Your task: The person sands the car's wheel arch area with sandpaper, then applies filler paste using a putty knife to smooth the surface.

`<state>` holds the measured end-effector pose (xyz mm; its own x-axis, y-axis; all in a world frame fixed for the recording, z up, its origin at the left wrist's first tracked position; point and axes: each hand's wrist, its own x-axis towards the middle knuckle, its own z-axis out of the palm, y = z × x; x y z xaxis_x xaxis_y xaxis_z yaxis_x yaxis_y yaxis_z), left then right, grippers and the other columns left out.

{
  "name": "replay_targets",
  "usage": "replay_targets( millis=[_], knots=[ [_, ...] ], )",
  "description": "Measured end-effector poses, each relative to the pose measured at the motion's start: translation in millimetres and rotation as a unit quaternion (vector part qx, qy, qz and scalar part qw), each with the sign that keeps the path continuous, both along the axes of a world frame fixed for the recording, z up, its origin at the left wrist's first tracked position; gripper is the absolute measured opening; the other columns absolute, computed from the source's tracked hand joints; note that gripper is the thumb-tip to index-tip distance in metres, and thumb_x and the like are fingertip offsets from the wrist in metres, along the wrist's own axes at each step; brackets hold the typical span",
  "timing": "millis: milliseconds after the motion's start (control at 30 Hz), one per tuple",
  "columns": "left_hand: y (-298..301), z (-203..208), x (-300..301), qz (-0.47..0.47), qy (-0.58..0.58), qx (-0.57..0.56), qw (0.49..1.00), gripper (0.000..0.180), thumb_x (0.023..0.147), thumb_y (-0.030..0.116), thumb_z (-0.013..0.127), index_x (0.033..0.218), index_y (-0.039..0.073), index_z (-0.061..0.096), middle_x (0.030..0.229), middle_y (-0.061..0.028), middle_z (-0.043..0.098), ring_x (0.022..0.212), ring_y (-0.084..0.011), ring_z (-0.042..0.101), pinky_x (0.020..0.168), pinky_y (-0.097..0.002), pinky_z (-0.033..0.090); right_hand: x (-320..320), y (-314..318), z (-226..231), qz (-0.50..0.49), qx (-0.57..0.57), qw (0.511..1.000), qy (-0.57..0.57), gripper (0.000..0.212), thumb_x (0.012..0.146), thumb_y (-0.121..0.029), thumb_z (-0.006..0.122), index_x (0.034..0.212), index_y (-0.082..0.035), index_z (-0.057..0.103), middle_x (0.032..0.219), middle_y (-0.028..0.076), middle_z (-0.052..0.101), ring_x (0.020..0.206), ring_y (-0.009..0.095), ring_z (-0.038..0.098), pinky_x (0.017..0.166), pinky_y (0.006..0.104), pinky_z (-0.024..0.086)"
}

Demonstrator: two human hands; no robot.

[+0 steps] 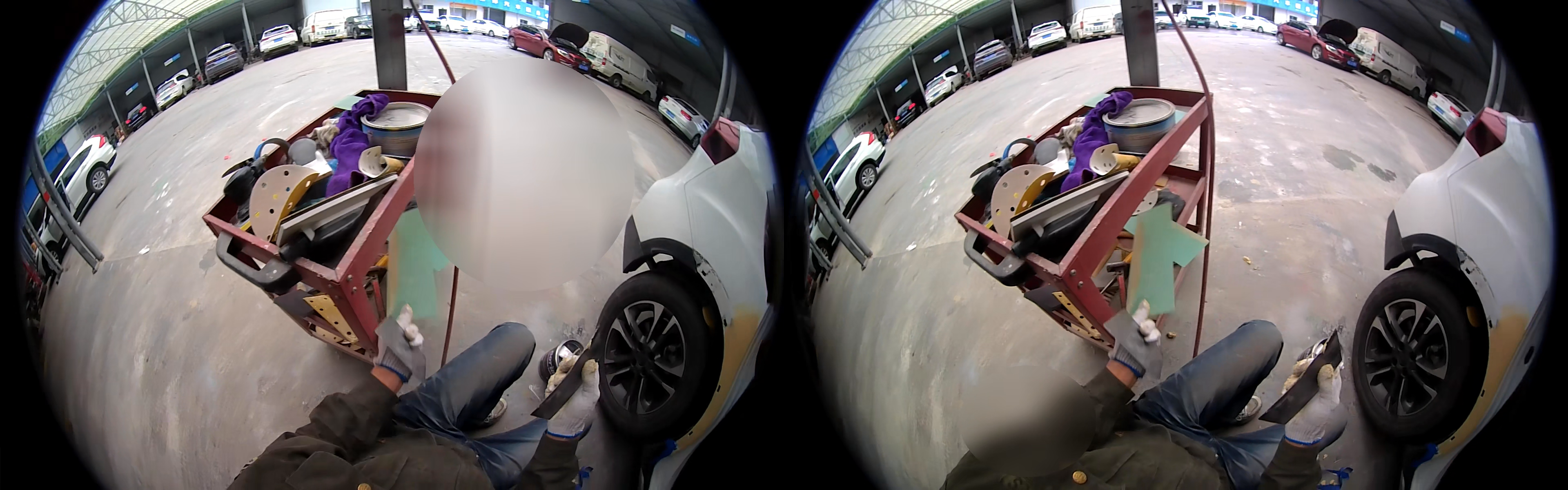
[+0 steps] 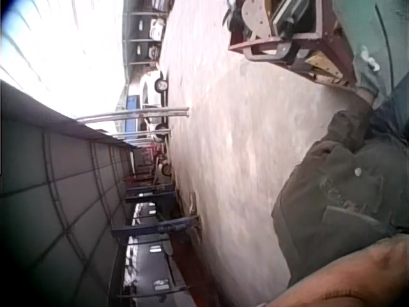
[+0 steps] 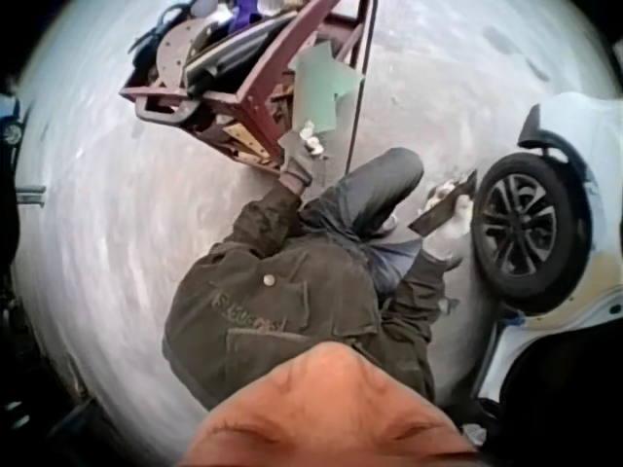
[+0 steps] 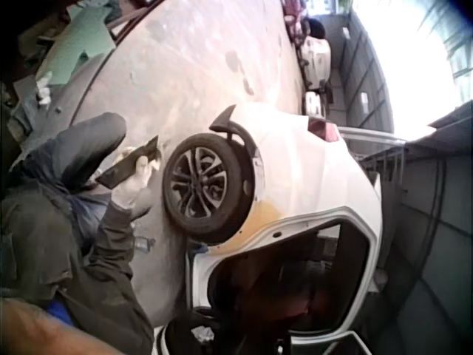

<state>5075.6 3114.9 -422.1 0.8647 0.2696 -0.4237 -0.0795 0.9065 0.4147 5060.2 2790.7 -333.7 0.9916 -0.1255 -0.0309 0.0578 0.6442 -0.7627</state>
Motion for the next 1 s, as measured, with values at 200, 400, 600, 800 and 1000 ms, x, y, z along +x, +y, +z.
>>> replay_targets(
  millis=[200, 400, 600, 800, 1000],
  knots=[
    [-20.4, -15.0, 69.7, -0.085, -0.106, -0.092, 0.987, 0.024, 0.105, 0.030, 0.047, 0.126, 0.018, 0.049, 0.093, -0.0032, 0.061, 0.054, -0.0093, 0.053, 0.048, -0.0241, 0.040, -10.8, 3.3, 7.7, -0.045, -0.007, 0.999, -0.010, 0.034, 0.097, -0.039, 0.059, 0.102, -0.006, 0.059, 0.080, 0.010, 0.065, 0.050, 0.017, 0.058, 0.043, 0.0277, 0.050],
    [-167.4, -3.0, 71.0, -0.399, -0.145, 0.077, 0.902, 0.032, 0.102, 0.027, 0.047, 0.129, 0.010, 0.050, 0.124, -0.0093, 0.061, 0.062, -0.0076, 0.053, 0.050, -0.0221, 0.044, -44.8, -38.9, 14.3, -0.191, 0.014, 0.973, 0.131, 0.036, 0.097, -0.035, 0.052, 0.092, -0.001, 0.064, 0.075, 0.009, 0.064, 0.062, 0.017, 0.060, 0.057, 0.0279, 0.049],
    [-302.9, -8.1, 66.7, -0.500, -0.006, 0.191, 0.844, 0.053, 0.103, 0.049, 0.044, 0.138, 0.009, 0.045, 0.125, -0.0079, 0.061, 0.052, -0.0038, 0.042, 0.041, -0.0166, 0.032, -97.7, -56.0, 7.8, -0.219, 0.167, 0.955, 0.106, 0.025, 0.097, -0.020, 0.060, 0.116, -0.004, 0.063, 0.106, 0.003, 0.067, 0.092, 0.012, 0.064, 0.080, 0.0249, 0.052],
    [-400.3, -32.8, -35.6, -0.615, -0.119, 0.201, 0.753, 0.052, 0.101, 0.049, 0.050, 0.132, 0.007, 0.052, 0.113, -0.0108, 0.064, 0.088, -0.0206, 0.062, 0.077, -0.0336, 0.050, -156.9, -52.6, -56.3, -0.327, 0.152, 0.932, 0.039, 0.036, 0.099, -0.022, 0.059, 0.127, -0.001, 0.059, 0.113, 0.004, 0.065, 0.103, 0.009, 0.060, 0.090, 0.0249, 0.048],
    [-415.5, -14.8, -102.7, -0.732, -0.297, 0.141, 0.597, 0.031, 0.099, 0.014, 0.056, 0.128, 0.003, 0.054, 0.108, -0.0085, 0.065, 0.091, -0.0165, 0.065, 0.078, -0.0310, 0.055, -220.7, -72.6, -34.6, -0.429, 0.146, 0.888, -0.074, 0.040, 0.100, -0.024, 0.056, 0.130, 0.002, 0.056, 0.117, 0.007, 0.065, 0.102, 0.013, 0.062, 0.091, 0.0289, 0.049]
  ],
)
